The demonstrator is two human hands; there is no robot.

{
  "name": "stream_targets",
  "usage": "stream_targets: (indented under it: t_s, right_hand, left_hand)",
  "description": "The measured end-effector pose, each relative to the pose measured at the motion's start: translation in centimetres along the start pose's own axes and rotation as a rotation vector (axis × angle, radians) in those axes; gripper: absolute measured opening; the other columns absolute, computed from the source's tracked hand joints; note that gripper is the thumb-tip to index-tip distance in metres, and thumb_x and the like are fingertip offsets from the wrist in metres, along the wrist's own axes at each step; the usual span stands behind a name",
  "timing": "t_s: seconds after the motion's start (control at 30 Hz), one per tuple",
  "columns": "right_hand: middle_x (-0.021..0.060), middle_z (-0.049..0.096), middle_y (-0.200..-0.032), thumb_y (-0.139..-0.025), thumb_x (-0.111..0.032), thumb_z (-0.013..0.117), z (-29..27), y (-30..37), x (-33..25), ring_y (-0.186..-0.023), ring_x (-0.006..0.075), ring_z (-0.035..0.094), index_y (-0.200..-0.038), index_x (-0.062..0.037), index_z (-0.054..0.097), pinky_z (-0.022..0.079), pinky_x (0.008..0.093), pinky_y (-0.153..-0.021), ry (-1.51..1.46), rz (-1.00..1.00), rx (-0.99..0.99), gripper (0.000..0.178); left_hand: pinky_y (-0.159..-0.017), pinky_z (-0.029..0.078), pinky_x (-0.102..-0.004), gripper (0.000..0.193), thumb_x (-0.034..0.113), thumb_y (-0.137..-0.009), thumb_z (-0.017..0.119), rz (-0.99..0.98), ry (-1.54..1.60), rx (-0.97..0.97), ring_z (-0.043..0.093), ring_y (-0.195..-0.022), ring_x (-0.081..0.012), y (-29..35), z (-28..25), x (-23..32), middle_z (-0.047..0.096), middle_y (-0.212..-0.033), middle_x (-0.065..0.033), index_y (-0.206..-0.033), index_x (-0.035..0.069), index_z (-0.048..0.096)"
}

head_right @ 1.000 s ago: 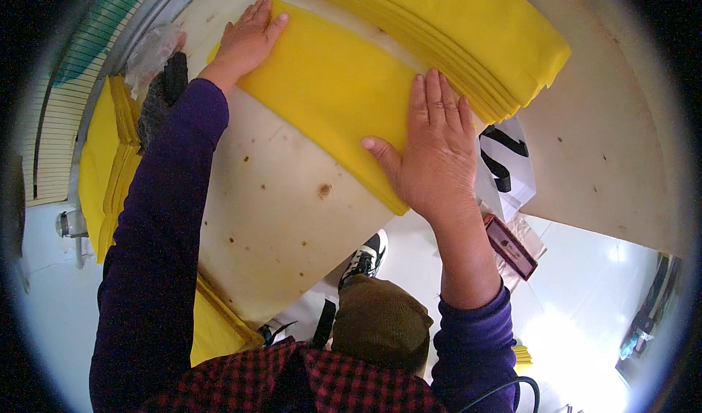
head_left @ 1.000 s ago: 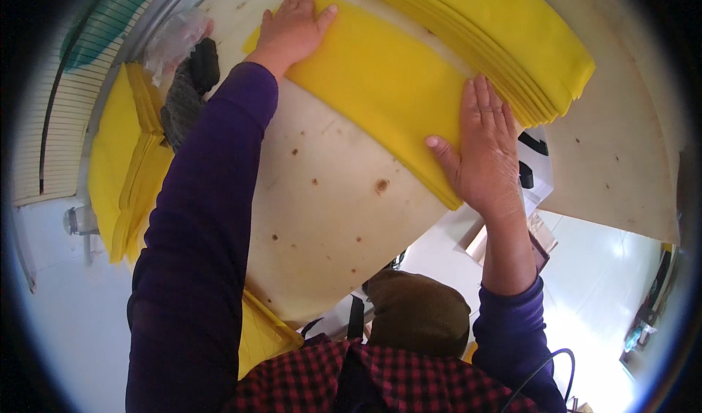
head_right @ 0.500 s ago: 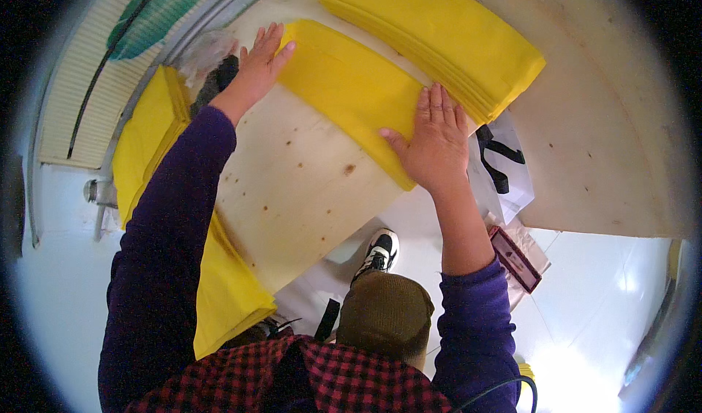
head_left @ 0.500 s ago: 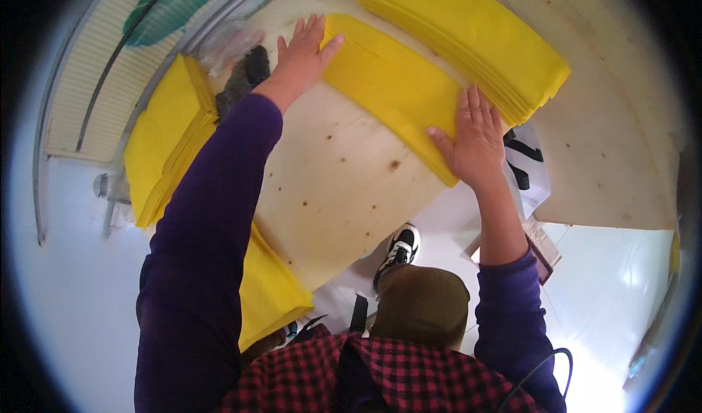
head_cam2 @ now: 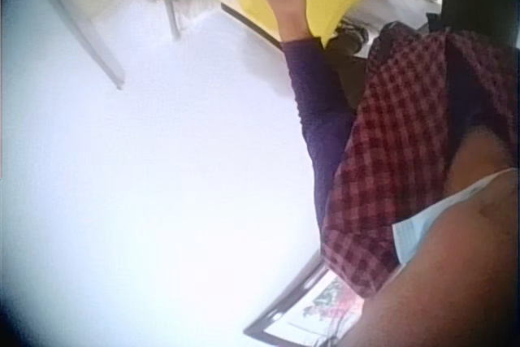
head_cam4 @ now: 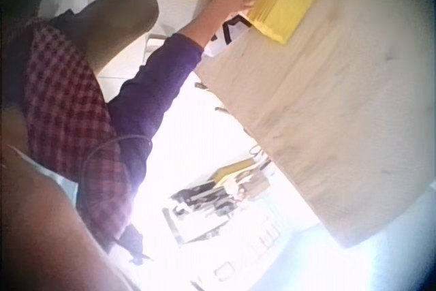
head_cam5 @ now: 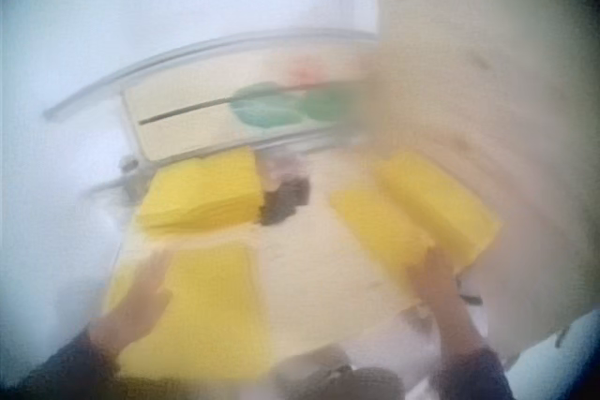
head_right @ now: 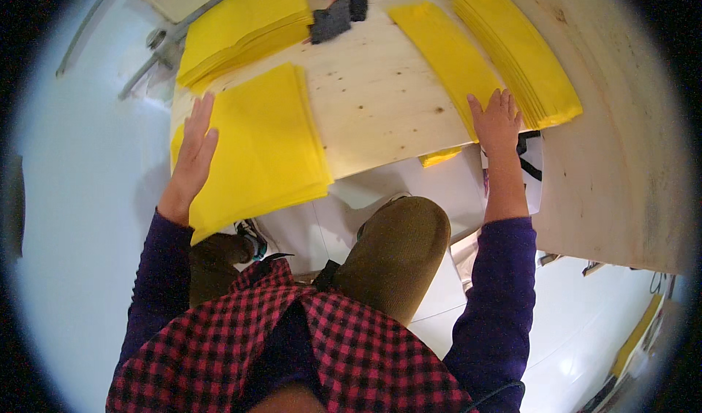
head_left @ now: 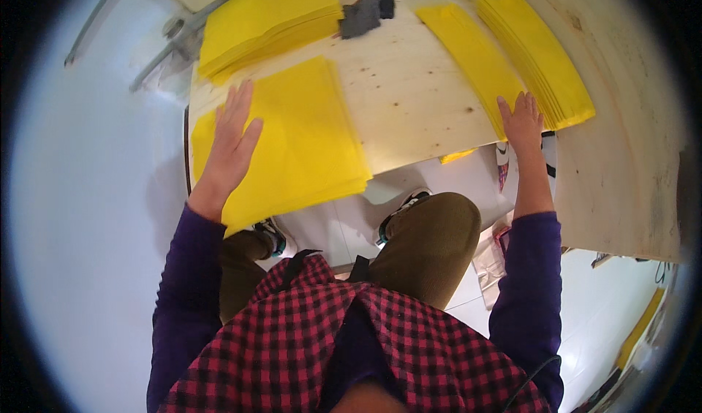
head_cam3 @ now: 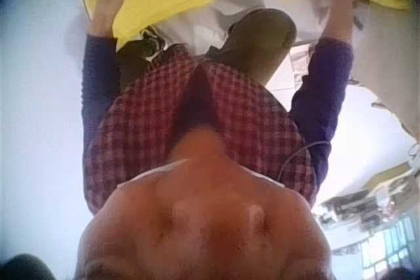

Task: The person folds multiple yellow fabric sheets on a wooden table, aligning edges and pressing folds flat. They stack the folded pieces and occasionally wipe the surface with a cloth. The person handles the fabric by hand without using tools.

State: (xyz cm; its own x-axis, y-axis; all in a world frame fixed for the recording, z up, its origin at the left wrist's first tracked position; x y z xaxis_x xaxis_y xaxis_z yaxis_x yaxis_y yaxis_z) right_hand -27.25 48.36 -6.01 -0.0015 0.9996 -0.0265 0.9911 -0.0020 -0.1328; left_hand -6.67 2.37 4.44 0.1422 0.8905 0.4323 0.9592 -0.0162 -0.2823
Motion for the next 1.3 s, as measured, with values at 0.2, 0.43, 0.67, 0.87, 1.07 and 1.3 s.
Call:
stream_targets:
  t_s: [0.2,0.43,0.67,0.87,1.07,1.3]
  right_hand:
    - [0.024,0.042,-0.139,-0.093,-0.039,0.052,-2.0,7.4,-12.0,-0.131,0.0361,0.038,-0.13,0.0048,0.047,0.029,0.0403,-0.11,-0.57,-0.408,0.042,0.058]
    - [0.0249,0.049,-0.133,-0.091,-0.028,0.058,-2.4,13.7,-22.7,-0.124,0.0368,0.046,-0.129,0.0032,0.048,0.037,0.0384,-0.104,-0.867,-0.461,-0.132,0.05]
    - [0.0214,0.058,-0.119,-0.084,-0.016,0.065,0.1,14.8,-24.9,-0.111,0.0347,0.055,-0.121,0.0022,0.056,0.044,0.0391,-0.096,-0.964,-0.321,-0.141,0.042]
    - [0.0178,0.059,-0.117,-0.08,-0.01,0.067,0.4,15.2,-25.0,-0.109,0.032,0.055,-0.117,-0.0007,0.059,0.044,0.0374,-0.095,-0.837,-0.389,0.023,0.039]
    - [0.0155,0.062,-0.111,-0.076,-0.006,0.069,0.1,15.1,-25.2,-0.105,0.0313,0.056,-0.115,-0.0022,0.061,0.044,0.0382,-0.094,-0.893,-0.36,0.019,0.039]
    - [0.0134,0.063,-0.104,-0.077,-0.004,0.068,-0.8,15.3,-25.5,-0.098,0.0272,0.057,-0.112,-0.0023,0.062,0.047,0.0356,-0.088,-0.888,-0.395,0.08,0.036]
  left_hand:
    - [-0.113,0.011,-0.0508,0.053,0.03,-0.1,0.039,-0.349,-0.036,0.118,0.018,-0.143,-0.0312,14.2,-1.4,-7.8,0.029,-0.151,-0.0156,-0.146,0.007,0.028]
    - [-0.112,0.022,-0.0367,0.052,0.03,-0.099,0.043,-0.526,0.153,0.305,0.028,-0.139,-0.0309,19.7,-2.2,-13.9,0.037,-0.145,-0.0205,-0.142,0.002,0.034]
    - [-0.11,0.027,-0.0338,0.057,0.033,-0.097,0.048,-0.64,0.358,0.284,0.036,-0.135,-0.0307,17.3,-1.3,-18.7,0.041,-0.142,-0.0214,-0.14,-0.001,0.035]
    - [-0.108,0.029,-0.0313,0.057,0.033,-0.097,0.049,-0.7,0.34,0.222,0.036,-0.135,-0.0253,15.3,0.3,-19.5,0.039,-0.145,-0.0175,-0.144,0.005,0.033]
    - [-0.106,0.033,-0.0325,0.057,0.029,-0.096,0.052,-0.685,0.463,0.285,0.042,-0.13,-0.0287,15.1,0.2,-18.9,0.041,-0.142,-0.0208,-0.144,0.004,0.033]
    - [-0.107,0.031,-0.0317,0.057,0.026,-0.095,0.052,-0.595,0.431,0.304,0.041,-0.131,-0.0274,14.8,0.6,-19.0,0.042,-0.141,-0.0202,-0.144,0.004,0.033]
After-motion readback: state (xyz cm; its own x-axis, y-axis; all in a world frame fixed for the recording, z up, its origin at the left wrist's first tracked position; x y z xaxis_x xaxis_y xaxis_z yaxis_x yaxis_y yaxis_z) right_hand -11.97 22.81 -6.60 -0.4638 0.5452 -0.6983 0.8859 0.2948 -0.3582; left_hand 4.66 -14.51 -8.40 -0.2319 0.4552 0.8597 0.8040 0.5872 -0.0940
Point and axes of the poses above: each hand's wrist, its own y-axis away from the middle knuckle, its own z-axis out of the palm, x = y × z, the point moved 4 cm from there along -y, towards the middle knuckle
